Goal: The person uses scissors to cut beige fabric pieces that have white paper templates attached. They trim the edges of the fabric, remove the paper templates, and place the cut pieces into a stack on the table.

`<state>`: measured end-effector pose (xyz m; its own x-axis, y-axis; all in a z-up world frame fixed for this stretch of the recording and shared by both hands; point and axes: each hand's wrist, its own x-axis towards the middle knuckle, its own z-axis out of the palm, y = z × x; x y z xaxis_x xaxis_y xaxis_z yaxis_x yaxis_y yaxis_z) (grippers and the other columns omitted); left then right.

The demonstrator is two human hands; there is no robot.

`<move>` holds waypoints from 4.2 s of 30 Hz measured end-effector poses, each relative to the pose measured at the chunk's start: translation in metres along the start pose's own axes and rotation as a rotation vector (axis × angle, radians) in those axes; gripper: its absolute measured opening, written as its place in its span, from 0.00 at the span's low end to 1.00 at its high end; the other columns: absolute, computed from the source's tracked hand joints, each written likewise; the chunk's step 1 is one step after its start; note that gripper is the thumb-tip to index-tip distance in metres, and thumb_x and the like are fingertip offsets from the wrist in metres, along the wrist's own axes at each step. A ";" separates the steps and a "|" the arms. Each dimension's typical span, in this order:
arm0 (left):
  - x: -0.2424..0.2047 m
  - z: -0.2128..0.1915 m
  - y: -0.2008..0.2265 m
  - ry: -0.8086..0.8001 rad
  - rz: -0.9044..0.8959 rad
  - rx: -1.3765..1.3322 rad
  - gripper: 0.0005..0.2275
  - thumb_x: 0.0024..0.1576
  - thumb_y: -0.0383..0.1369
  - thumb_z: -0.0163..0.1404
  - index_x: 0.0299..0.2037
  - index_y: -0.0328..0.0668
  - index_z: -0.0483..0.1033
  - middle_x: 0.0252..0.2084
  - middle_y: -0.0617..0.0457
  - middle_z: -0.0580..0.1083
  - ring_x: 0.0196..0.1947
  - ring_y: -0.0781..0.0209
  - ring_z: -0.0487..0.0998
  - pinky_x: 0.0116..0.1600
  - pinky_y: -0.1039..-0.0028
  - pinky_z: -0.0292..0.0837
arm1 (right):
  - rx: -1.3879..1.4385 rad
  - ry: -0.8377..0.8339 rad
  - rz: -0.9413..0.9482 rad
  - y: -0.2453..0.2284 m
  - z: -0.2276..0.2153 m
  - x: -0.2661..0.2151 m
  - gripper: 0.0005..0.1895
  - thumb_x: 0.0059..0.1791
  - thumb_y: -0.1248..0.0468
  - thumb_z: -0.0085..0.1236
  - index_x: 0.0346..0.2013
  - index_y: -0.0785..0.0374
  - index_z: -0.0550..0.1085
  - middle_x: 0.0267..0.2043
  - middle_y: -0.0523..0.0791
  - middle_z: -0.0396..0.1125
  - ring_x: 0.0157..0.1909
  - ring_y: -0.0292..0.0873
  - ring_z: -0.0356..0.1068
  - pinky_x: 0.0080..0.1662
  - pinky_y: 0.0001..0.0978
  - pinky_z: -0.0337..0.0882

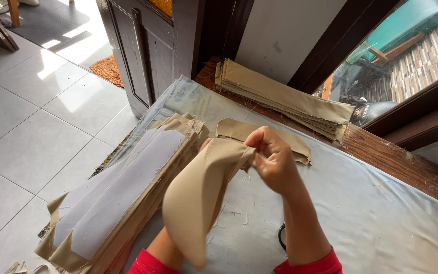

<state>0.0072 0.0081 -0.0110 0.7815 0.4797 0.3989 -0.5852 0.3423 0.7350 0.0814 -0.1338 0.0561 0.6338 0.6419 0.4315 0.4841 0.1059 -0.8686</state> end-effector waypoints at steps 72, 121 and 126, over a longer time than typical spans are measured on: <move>-0.007 -0.018 0.022 0.067 -0.108 0.691 0.07 0.62 0.39 0.56 0.42 0.48 0.83 0.23 0.55 0.76 0.26 0.68 0.73 0.32 0.75 0.70 | -0.211 -0.257 0.389 0.005 -0.032 -0.020 0.08 0.49 0.64 0.60 0.27 0.63 0.77 0.20 0.41 0.64 0.29 0.36 0.59 0.33 0.29 0.64; -0.001 -0.032 0.037 0.348 -0.189 0.924 0.06 0.60 0.41 0.56 0.43 0.56 0.78 0.21 0.61 0.68 0.23 0.69 0.62 0.29 0.75 0.60 | -0.534 0.557 0.017 -0.006 -0.093 -0.020 0.05 0.54 0.65 0.54 0.41 0.58 0.78 0.39 0.38 0.74 0.42 0.34 0.70 0.48 0.25 0.68; 0.005 -0.037 0.043 0.081 -0.273 0.354 0.21 0.52 0.27 0.63 0.57 0.38 0.75 0.28 0.36 0.78 0.22 0.63 0.74 0.27 0.77 0.73 | 0.036 0.448 0.224 0.020 -0.118 -0.026 0.14 0.52 0.66 0.60 0.50 0.62 0.69 0.35 0.42 0.72 0.35 0.33 0.73 0.42 0.25 0.77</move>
<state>-0.0220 0.0545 0.0021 0.8694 0.4766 0.1304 -0.2389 0.1744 0.9553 0.1459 -0.2378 0.0568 0.9205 0.2633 0.2886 0.2901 0.0342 -0.9564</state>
